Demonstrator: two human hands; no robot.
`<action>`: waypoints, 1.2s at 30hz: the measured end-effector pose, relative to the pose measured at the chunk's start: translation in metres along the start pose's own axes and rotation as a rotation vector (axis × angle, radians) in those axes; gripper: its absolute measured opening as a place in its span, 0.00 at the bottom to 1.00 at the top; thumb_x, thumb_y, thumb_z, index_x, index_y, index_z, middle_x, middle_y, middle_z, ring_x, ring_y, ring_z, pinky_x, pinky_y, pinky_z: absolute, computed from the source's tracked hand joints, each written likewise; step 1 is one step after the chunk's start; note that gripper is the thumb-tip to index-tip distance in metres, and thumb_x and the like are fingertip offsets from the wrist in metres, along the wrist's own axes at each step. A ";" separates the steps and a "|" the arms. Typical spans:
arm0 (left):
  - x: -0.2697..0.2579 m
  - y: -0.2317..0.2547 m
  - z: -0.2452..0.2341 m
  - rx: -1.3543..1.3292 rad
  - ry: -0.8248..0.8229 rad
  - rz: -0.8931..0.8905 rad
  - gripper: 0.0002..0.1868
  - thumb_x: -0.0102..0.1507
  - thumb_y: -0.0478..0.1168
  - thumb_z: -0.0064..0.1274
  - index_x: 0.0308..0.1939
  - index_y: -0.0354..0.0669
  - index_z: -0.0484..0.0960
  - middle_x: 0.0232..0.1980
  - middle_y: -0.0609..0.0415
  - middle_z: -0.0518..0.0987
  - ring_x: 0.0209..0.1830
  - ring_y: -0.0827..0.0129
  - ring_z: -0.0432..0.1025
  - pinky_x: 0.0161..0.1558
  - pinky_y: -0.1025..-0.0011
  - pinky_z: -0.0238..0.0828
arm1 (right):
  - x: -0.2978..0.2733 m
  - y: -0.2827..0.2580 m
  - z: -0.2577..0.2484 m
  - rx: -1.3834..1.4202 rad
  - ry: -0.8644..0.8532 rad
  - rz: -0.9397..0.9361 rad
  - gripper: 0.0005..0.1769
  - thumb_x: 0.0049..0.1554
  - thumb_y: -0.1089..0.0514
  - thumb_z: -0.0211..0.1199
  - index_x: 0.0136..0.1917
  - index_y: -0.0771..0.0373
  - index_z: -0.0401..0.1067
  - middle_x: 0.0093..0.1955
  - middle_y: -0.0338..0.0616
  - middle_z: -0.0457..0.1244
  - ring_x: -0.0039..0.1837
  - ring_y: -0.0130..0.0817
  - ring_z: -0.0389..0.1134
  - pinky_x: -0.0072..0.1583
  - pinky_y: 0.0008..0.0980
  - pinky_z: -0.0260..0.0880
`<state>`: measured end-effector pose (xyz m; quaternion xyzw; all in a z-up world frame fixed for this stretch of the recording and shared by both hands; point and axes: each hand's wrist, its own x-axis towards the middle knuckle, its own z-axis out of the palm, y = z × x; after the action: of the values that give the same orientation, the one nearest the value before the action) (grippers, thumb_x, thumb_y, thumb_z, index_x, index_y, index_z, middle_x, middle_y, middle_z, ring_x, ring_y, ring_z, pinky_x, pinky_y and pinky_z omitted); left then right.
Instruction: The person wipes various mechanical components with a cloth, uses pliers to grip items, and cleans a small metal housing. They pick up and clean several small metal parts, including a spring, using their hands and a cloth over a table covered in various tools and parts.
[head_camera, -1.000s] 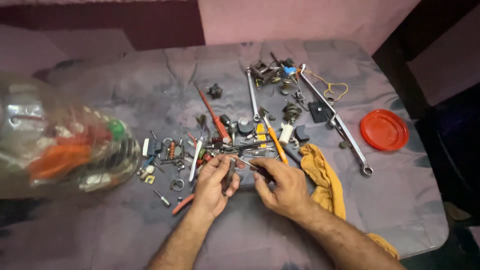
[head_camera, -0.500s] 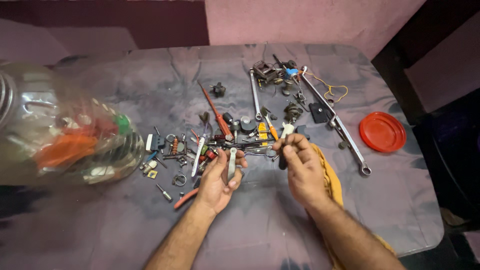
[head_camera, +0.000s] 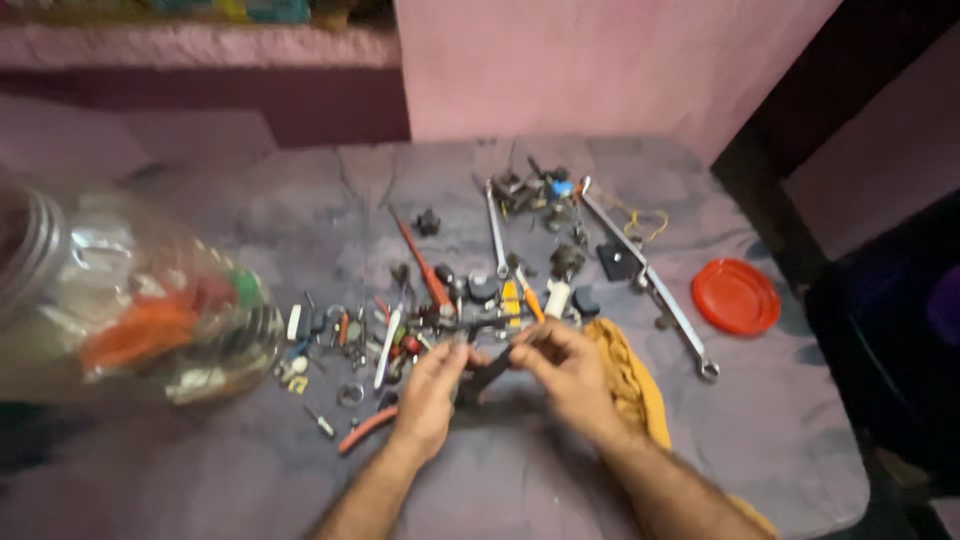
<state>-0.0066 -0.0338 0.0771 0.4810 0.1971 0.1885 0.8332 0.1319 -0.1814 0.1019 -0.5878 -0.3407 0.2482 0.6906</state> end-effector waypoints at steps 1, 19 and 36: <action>-0.003 -0.001 0.000 0.099 0.010 0.016 0.18 0.70 0.48 0.43 0.41 0.37 0.81 0.34 0.55 0.81 0.26 0.76 0.73 0.24 0.77 0.69 | -0.002 -0.001 0.001 -0.022 -0.009 0.012 0.05 0.61 0.65 0.67 0.50 0.69 0.75 0.44 0.42 0.69 0.47 0.28 0.69 0.51 0.30 0.71; 0.005 -0.014 -0.017 0.538 0.086 0.525 0.14 0.62 0.41 0.63 0.44 0.33 0.84 0.37 0.57 0.83 0.38 0.80 0.73 0.43 0.81 0.70 | -0.001 -0.061 -0.002 -0.725 0.094 -0.453 0.11 0.55 0.59 0.66 0.51 0.56 0.82 0.41 0.38 0.69 0.43 0.33 0.70 0.46 0.32 0.69; 0.030 -0.037 -0.051 0.952 -0.066 0.578 0.20 0.49 0.39 0.75 0.45 0.45 0.91 0.39 0.50 0.89 0.36 0.68 0.86 0.39 0.71 0.82 | 0.013 -0.060 -0.018 -0.981 -0.371 -0.682 0.20 0.47 0.59 0.68 0.55 0.58 0.78 0.51 0.38 0.67 0.54 0.39 0.68 0.57 0.41 0.64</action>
<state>-0.0024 0.0014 0.0162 0.8443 0.0943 0.2844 0.4443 0.1502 -0.1947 0.1618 -0.6416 -0.6976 -0.0737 0.3102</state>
